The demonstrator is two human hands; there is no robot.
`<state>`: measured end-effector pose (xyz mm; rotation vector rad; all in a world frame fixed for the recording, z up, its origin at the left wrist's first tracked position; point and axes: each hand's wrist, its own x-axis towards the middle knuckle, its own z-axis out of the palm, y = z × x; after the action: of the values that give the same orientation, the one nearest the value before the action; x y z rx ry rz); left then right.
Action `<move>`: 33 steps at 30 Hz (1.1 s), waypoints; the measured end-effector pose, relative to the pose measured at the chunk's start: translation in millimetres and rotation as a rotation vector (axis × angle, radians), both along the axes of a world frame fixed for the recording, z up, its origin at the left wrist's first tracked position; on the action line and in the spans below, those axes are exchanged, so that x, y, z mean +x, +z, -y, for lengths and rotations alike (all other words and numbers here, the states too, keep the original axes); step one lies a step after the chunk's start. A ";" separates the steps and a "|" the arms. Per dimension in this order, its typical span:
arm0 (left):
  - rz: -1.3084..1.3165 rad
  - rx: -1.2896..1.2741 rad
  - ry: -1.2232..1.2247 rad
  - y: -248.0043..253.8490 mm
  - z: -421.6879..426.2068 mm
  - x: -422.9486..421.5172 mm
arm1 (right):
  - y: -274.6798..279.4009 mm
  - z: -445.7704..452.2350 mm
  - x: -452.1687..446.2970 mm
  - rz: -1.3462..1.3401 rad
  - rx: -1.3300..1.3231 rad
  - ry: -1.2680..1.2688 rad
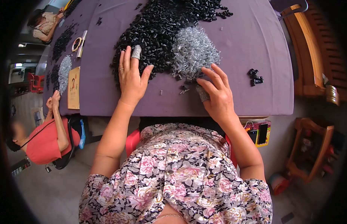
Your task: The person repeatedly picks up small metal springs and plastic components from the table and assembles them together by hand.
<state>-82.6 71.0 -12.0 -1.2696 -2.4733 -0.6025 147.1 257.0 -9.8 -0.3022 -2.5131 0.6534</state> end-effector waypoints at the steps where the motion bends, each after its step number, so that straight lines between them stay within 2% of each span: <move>1: -0.002 0.008 -0.014 -0.4 0.2 4.6 | -0.4 -0.5 -0.3 -0.003 0.003 0.001; 3: 0.060 0.026 -0.043 0.5 -0.2 15.4 | -0.3 -0.8 0.1 -0.003 0.004 0.001; 8: 0.037 -0.131 -0.033 9.9 -0.4 40.2 | -0.7 -0.4 3.0 0.006 -0.009 -0.009; 14: 0.032 -0.002 -0.109 1.3 3.9 30.2 | -4.5 -0.2 3.7 -0.012 -0.006 -0.010; 21: -0.088 0.044 -0.178 1.6 -10.3 10.4 | 4.4 4.3 0.4 -0.058 -0.024 -0.009; 25: 0.031 0.214 -0.186 9.6 -7.5 16.6 | 11.9 9.9 -1.4 -0.022 -0.046 0.029; 33: 0.155 0.191 -0.141 8.0 18.7 10.9 | 13.0 13.3 -13.6 0.112 -0.015 0.128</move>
<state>-71.7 52.3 -4.0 -1.3757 -2.3891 -0.9818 133.4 243.7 3.2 -0.1890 -2.6524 0.7241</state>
